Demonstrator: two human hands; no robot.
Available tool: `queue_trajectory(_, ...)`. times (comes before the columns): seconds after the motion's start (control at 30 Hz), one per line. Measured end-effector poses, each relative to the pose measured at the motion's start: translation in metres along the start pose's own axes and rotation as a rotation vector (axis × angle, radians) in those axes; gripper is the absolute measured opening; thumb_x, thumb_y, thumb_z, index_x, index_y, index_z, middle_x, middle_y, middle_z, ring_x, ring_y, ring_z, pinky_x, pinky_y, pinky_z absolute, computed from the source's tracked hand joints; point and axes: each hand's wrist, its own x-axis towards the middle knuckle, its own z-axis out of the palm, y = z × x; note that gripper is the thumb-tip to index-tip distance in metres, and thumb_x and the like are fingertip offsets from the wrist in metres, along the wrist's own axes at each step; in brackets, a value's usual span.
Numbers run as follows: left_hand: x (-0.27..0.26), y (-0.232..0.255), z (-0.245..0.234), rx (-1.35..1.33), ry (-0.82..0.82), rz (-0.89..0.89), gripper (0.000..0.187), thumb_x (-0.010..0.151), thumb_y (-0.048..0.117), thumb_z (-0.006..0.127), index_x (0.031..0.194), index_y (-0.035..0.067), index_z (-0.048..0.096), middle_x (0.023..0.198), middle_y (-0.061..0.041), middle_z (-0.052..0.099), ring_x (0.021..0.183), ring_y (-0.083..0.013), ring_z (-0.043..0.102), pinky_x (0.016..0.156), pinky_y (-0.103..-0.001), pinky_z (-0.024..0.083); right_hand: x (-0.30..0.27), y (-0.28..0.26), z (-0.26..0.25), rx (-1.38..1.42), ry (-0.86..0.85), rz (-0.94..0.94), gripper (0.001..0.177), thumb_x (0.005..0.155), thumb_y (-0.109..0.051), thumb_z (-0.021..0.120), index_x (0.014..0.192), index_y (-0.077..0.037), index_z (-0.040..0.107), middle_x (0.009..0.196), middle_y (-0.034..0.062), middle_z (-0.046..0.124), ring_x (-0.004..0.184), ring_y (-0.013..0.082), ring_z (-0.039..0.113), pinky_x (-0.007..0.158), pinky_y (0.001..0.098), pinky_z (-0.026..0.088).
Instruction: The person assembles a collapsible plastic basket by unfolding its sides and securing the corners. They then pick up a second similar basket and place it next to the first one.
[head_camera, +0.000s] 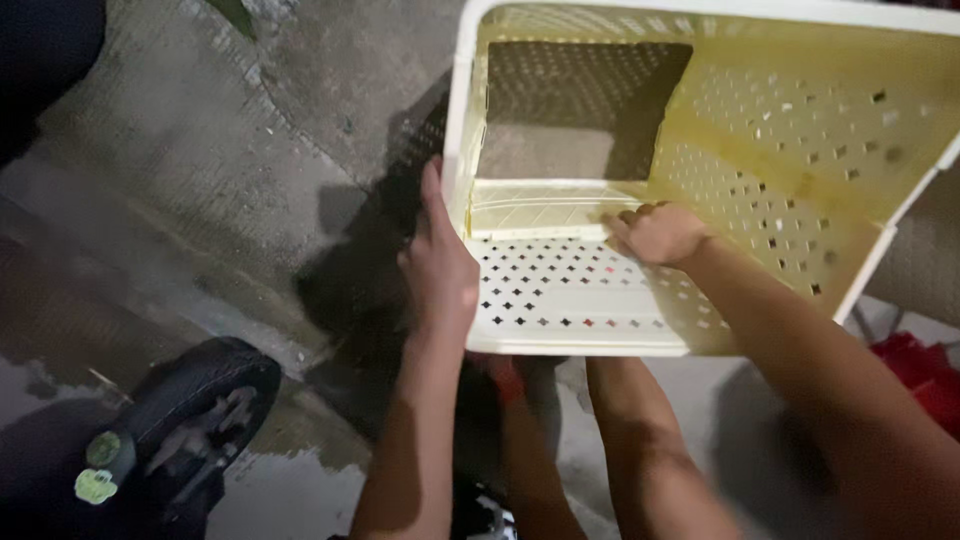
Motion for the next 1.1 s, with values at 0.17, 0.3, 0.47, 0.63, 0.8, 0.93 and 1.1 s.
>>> queue_trajectory(0.17,-0.014,0.005,0.002,-0.019,0.139,0.192,0.077,0.092,-0.007,0.048,0.16,0.01,0.018,0.15,-0.027,0.051,0.12,-0.0445,0.064,0.093,-0.054,0.058,0.04,0.044,-0.003,-0.077,0.596,0.212,0.032,0.114,-0.02,0.05,0.146,-0.02,0.05,0.147,0.0166,0.051,0.129,0.0356,0.059,0.088,0.0415,0.062)
queue_trajectory(0.3,-0.016,0.017,-0.006,-0.002,-0.004,-0.025,0.076,0.094,-0.005,0.045,0.16,0.019,0.017,0.148,-0.023,0.055,0.117,-0.041,0.066,0.089,-0.05,0.059,0.074,0.047,-0.063,-0.189,0.565,0.59,0.04,0.095,-0.024,0.055,0.134,-0.015,0.057,0.137,0.0176,0.053,0.128,0.039,0.05,0.102,0.0554,0.049)
queue_trajectory(0.47,-0.01,0.023,-0.018,-0.129,-0.012,-0.268,0.079,0.092,-0.006,0.042,0.162,0.025,0.02,0.136,-0.023,0.06,0.111,-0.0397,0.068,0.082,-0.044,0.062,0.094,0.063,-0.072,-0.017,0.563,0.461,0.032,0.112,-0.026,0.045,0.137,-0.012,0.059,0.141,0.0179,0.055,0.133,0.033,0.051,0.107,0.0531,0.049)
queue_trajectory(0.63,-0.016,0.025,-0.004,-0.048,0.128,0.007,0.064,0.099,-0.001,0.045,0.157,0.015,0.024,0.135,-0.027,0.065,0.107,-0.0378,0.073,0.079,-0.042,0.064,0.145,0.084,-0.08,0.178,0.645,0.572,0.05,0.106,-0.034,0.045,0.149,-0.009,0.04,0.151,0.0195,0.037,0.134,0.0371,0.045,0.104,0.0526,0.046)
queue_trajectory(0.8,-0.006,0.03,-0.005,-0.129,0.001,-0.042,0.067,0.097,0.012,0.051,0.158,0.012,0.024,0.129,-0.027,0.066,0.11,-0.0423,0.069,0.087,-0.049,0.058,0.164,0.07,-0.051,0.105,0.305,0.322,0.103,0.088,-0.059,0.058,0.163,-0.011,0.006,0.17,0.016,-0.002,0.151,0.0424,0.018,0.109,0.0498,0.033)
queue_trajectory(0.93,0.002,0.028,-0.03,-0.388,-0.236,-0.063,0.068,0.099,0.024,0.051,0.16,0.015,0.021,0.141,-0.022,0.061,0.128,-0.0362,0.061,0.101,-0.049,0.049,0.114,0.018,-0.037,0.335,0.225,0.23,0.098,0.091,-0.067,0.059,0.162,-0.007,0.025,0.16,0.0253,0.024,0.144,0.0463,0.035,0.118,0.0517,0.034)
queue_trajectory(1.1,-0.016,-0.013,-0.036,-0.653,-0.347,-0.119,0.072,0.101,0.042,0.047,0.162,0.018,0.017,0.157,-0.016,0.047,0.14,-0.0307,0.052,0.111,-0.047,0.044,-0.086,-0.111,-0.055,0.805,0.155,-0.388,0.088,0.09,-0.059,0.055,0.166,-0.025,0.029,0.155,0.0097,0.048,0.133,0.0315,0.052,0.114,0.0514,0.036)
